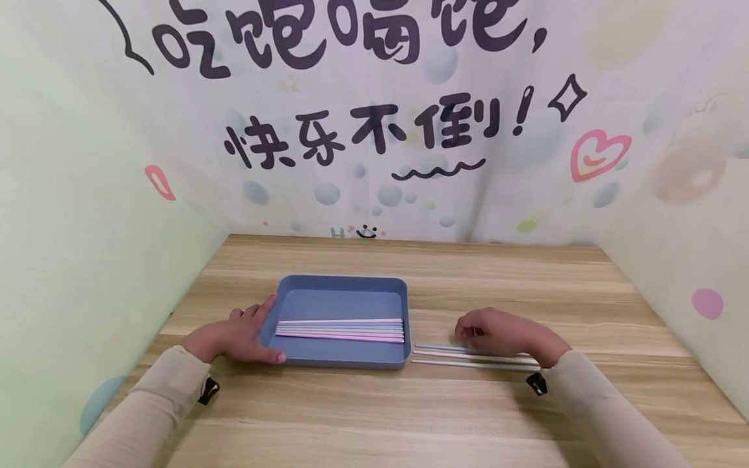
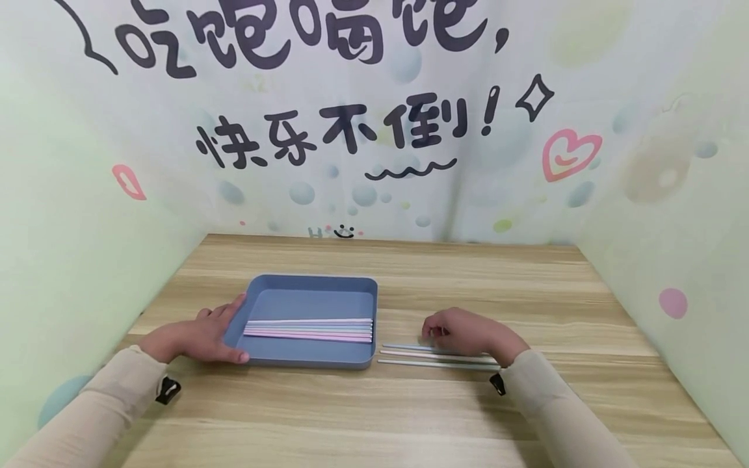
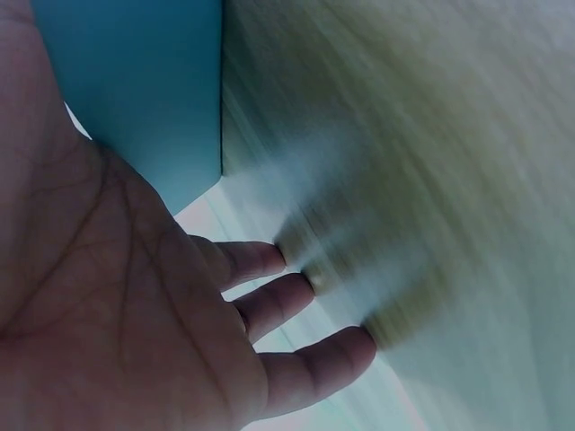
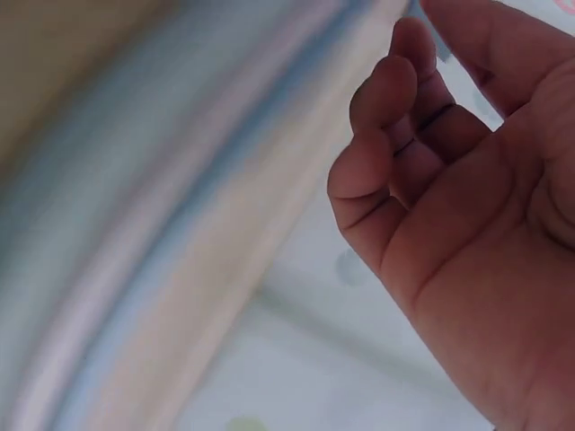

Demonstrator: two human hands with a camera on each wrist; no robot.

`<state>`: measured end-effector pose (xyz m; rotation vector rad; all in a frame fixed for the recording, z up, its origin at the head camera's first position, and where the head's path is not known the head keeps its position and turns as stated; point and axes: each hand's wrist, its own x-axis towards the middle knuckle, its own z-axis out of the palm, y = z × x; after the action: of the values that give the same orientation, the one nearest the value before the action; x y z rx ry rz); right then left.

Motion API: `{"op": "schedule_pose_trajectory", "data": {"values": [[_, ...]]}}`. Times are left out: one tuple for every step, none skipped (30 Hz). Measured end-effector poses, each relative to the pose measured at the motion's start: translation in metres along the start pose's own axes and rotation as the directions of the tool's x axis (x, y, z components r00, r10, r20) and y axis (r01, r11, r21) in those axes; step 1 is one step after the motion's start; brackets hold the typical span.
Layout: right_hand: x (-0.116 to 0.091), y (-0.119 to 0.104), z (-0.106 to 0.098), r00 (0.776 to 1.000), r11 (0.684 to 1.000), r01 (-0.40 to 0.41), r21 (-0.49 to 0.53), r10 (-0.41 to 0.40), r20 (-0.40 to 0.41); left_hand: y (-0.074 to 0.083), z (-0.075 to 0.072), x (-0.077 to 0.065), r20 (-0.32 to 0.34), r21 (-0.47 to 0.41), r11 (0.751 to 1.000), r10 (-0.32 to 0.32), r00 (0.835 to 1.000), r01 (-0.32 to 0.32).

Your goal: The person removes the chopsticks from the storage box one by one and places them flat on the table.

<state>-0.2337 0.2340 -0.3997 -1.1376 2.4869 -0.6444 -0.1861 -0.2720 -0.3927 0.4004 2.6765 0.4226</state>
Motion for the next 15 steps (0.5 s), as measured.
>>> {"op": "schedule_pose_trajectory", "data": {"values": [[0.003,-0.002,-0.002,1.000,1.000,0.002,-0.007,-0.002,-0.007,0.000,0.000,0.000,0.001,0.000,1.000,-0.003,1.000,0.003],[0.007,-0.005,-0.004,1.000,1.000,0.007,-0.018,-0.007,-0.014,0.000,0.001,0.000,0.004,0.002,1.000,-0.007,1.000,0.007],[0.011,-0.008,-0.006,1.000,1.000,0.008,-0.028,-0.009,-0.020,0.000,0.001,0.000,0.002,0.003,1.000,-0.005,1.000,0.005],[0.015,-0.011,-0.008,1.000,0.999,0.008,-0.034,-0.009,-0.024,-0.001,0.001,0.000,0.001,0.002,1.000,-0.005,1.000,0.005],[0.020,-0.015,-0.011,1.000,0.999,0.008,-0.037,-0.009,-0.028,0.000,0.001,0.000,0.001,0.000,1.000,-0.006,1.000,0.006],[0.025,-0.018,-0.013,0.999,0.999,0.011,-0.044,-0.012,-0.033,0.000,0.001,0.000,0.002,0.000,1.000,-0.009,1.000,0.009],[0.030,-0.023,-0.015,0.999,0.999,0.007,-0.046,-0.009,-0.035,0.000,0.001,0.000,0.002,0.001,1.000,-0.010,1.000,0.010],[0.035,-0.028,-0.017,0.999,0.999,0.008,-0.048,-0.010,-0.037,0.000,0.001,0.000,0.003,0.002,1.000,-0.012,1.000,0.012],[0.041,-0.033,-0.018,0.999,0.998,0.011,-0.056,-0.013,-0.040,0.000,0.001,0.001,0.001,0.003,1.000,-0.009,1.000,0.009],[0.047,-0.037,-0.020,0.999,0.998,0.020,-0.058,-0.022,-0.041,-0.001,0.001,0.001,0.001,0.005,1.000,-0.008,1.000,0.008],[0.054,-0.042,-0.021,0.999,0.998,0.027,-0.063,-0.029,-0.042,-0.001,0.002,0.001,0.001,0.007,1.000,-0.008,1.000,0.008],[0.060,-0.045,-0.021,0.998,0.997,0.037,-0.065,-0.039,-0.042,-0.002,0.002,0.001,0.000,0.010,1.000,-0.009,1.000,0.009],[0.066,-0.050,-0.021,0.998,0.997,0.043,-0.065,-0.046,-0.039,-0.002,0.002,0.001,-0.003,0.011,1.000,-0.006,1.000,0.006],[0.072,-0.053,-0.021,0.998,0.996,0.054,-0.071,-0.056,-0.037,-0.002,0.002,0.002,-0.005,0.011,1.000,-0.002,1.000,0.002],[0.078,-0.056,-0.021,0.997,0.995,0.064,-0.076,-0.066,-0.036,-0.002,0.003,0.002,-0.007,0.013,1.000,0.002,1.000,-0.002]]}}
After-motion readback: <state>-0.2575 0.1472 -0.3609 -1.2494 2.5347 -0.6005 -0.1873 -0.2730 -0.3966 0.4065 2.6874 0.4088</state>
